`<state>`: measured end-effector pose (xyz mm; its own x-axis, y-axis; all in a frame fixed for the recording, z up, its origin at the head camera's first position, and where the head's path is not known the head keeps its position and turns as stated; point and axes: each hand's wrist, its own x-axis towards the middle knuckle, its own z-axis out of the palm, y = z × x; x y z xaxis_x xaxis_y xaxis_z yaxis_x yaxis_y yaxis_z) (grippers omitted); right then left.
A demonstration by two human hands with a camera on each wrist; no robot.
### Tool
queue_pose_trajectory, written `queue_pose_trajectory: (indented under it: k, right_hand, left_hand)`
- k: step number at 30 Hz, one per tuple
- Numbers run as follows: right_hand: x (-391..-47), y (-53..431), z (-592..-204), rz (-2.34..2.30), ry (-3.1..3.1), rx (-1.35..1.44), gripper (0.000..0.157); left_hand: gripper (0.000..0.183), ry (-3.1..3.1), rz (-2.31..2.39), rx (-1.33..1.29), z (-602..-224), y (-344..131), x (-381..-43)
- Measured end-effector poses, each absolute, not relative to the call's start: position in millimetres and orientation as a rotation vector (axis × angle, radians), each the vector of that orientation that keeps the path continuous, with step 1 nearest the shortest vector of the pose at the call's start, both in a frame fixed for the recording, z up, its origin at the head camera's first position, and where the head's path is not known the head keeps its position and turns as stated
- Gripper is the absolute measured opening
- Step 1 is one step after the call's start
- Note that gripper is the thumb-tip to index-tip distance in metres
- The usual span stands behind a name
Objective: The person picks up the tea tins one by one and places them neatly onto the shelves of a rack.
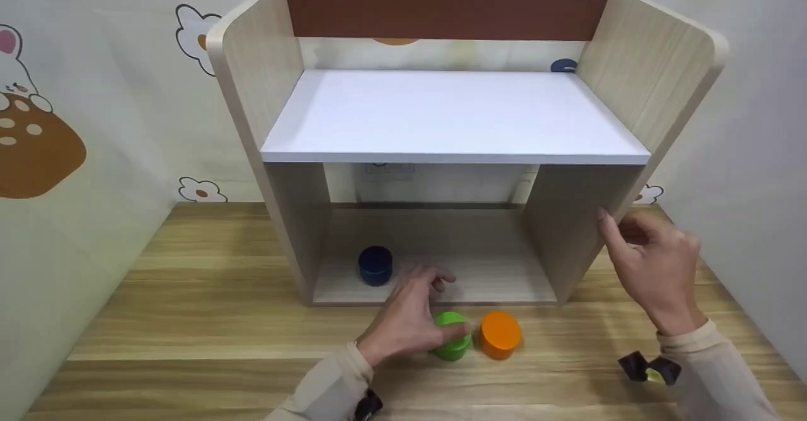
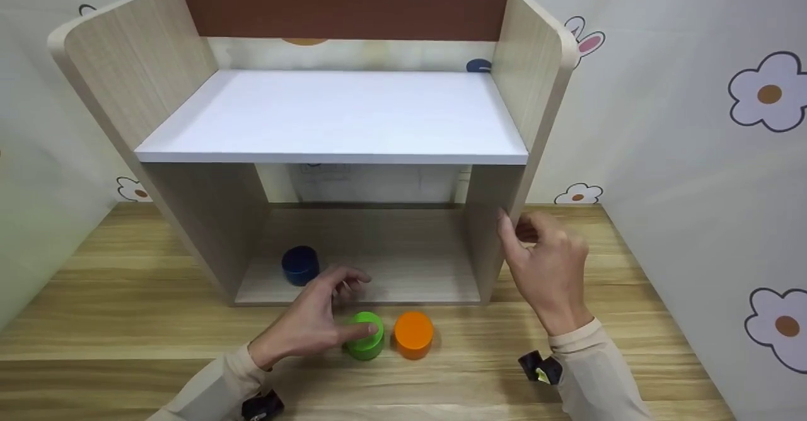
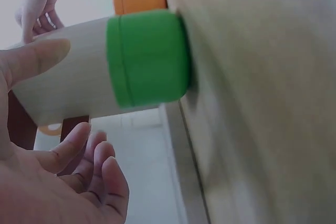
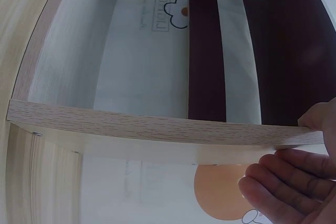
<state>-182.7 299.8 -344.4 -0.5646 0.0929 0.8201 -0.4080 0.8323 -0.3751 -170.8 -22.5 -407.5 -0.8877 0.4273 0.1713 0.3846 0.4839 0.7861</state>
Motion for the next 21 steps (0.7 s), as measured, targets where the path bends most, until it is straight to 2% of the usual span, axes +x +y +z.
queue_pose_trajectory:
  k: [10,21]
  right_hand:
    - [-182.0,299.3,-344.6,0.700,-2.093,0.215,0.022]
    - [-182.8,300.2,-345.2,0.670,-2.067,0.245,0.021]
  left_hand:
    - [0.067,2.631,1.305,0.731,-414.6,-18.4,-166.7]
    - [0.060,2.633,1.193,0.704,-419.2,-17.2,-163.2]
